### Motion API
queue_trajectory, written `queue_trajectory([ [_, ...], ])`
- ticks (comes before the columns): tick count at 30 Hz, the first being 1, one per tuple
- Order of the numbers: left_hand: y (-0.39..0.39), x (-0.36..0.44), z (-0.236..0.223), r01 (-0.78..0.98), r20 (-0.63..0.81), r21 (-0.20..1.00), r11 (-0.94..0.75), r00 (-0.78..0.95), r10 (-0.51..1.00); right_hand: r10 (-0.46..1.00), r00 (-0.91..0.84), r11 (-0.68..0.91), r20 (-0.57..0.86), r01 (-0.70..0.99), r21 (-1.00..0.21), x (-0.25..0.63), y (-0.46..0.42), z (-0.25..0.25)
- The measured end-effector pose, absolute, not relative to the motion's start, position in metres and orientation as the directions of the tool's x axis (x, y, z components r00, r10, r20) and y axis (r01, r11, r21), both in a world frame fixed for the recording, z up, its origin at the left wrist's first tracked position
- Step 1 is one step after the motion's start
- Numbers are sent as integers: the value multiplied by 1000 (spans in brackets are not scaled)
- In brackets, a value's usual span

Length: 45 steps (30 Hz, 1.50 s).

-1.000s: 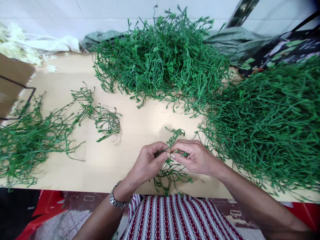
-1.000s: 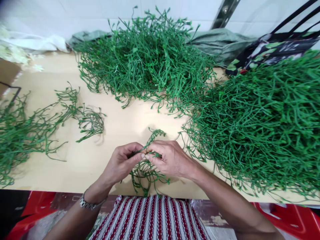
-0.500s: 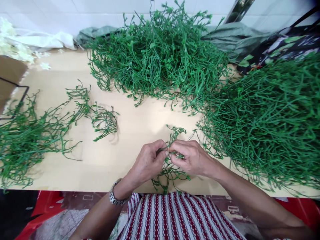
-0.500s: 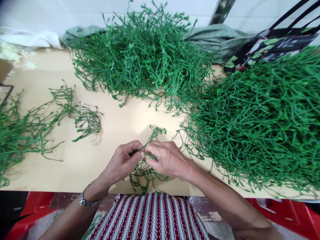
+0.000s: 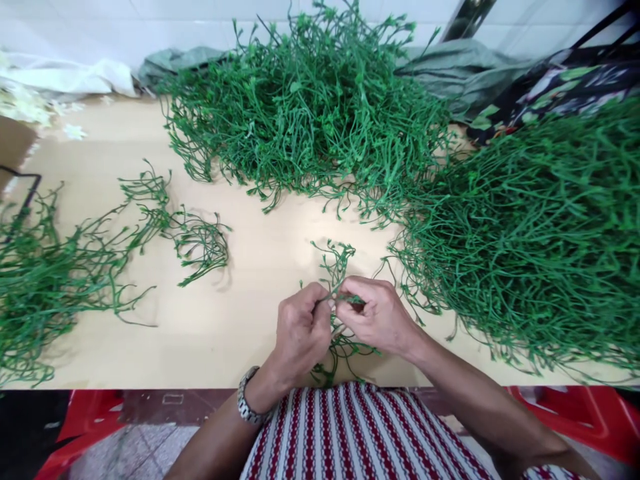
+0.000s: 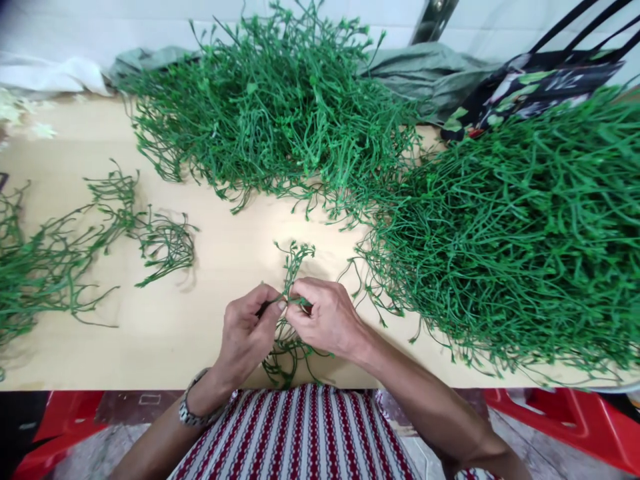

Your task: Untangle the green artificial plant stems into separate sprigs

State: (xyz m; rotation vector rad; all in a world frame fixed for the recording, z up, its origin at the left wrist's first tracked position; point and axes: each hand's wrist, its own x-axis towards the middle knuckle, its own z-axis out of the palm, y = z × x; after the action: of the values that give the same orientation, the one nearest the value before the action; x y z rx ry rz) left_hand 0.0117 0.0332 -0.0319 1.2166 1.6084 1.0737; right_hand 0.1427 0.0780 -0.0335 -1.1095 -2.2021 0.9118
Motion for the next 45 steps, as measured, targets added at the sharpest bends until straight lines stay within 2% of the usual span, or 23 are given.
queue_trajectory([
  [3,37,8,-31,-25,-267,964,266,-145,953,821,-550,422,152,406,-811,146,80,-36],
  [6,43,3,-32,-301,-395,880,367,-38,918,798,-578,423,172,334,-842,150,82,-40],
  [8,46,1,-33,-411,-426,820,399,28,904,767,-609,460,202,302,-835,151,84,-42],
  [11,47,1,-35,-465,-419,792,394,54,906,726,-640,533,251,293,-794,152,83,-44],
  [15,46,3,-34,-460,-415,800,384,37,909,724,-591,642,355,389,-661,154,79,-45],
  [18,46,3,-34,-449,-424,797,404,61,904,698,-599,673,392,363,-645,154,77,-46],
  [22,47,2,-33,-377,-409,834,403,68,910,713,-645,590,273,342,-731,154,79,-47],
  [25,46,1,-31,-229,-355,904,362,72,932,683,-705,572,193,351,-741,156,82,-45],
  [28,43,-2,-28,-66,-292,949,307,172,941,582,-786,701,209,354,-619,161,83,-37],
  [31,37,-6,-24,-14,-231,968,251,344,910,426,-891,808,158,296,-510,166,85,-22],
  [35,29,-10,-14,73,-201,978,194,550,811,195,-980,840,-46,191,-509,169,86,0],
  [37,27,-11,-9,132,-193,981,141,615,764,114,-988,847,-105,151,-510,169,86,6],
  [41,27,-12,-3,208,-114,976,-57,722,682,16,-987,867,-161,94,-489,170,84,11],
  [45,30,-11,-2,223,-83,964,-144,768,635,-9,-977,886,-213,91,-454,169,81,16],
])
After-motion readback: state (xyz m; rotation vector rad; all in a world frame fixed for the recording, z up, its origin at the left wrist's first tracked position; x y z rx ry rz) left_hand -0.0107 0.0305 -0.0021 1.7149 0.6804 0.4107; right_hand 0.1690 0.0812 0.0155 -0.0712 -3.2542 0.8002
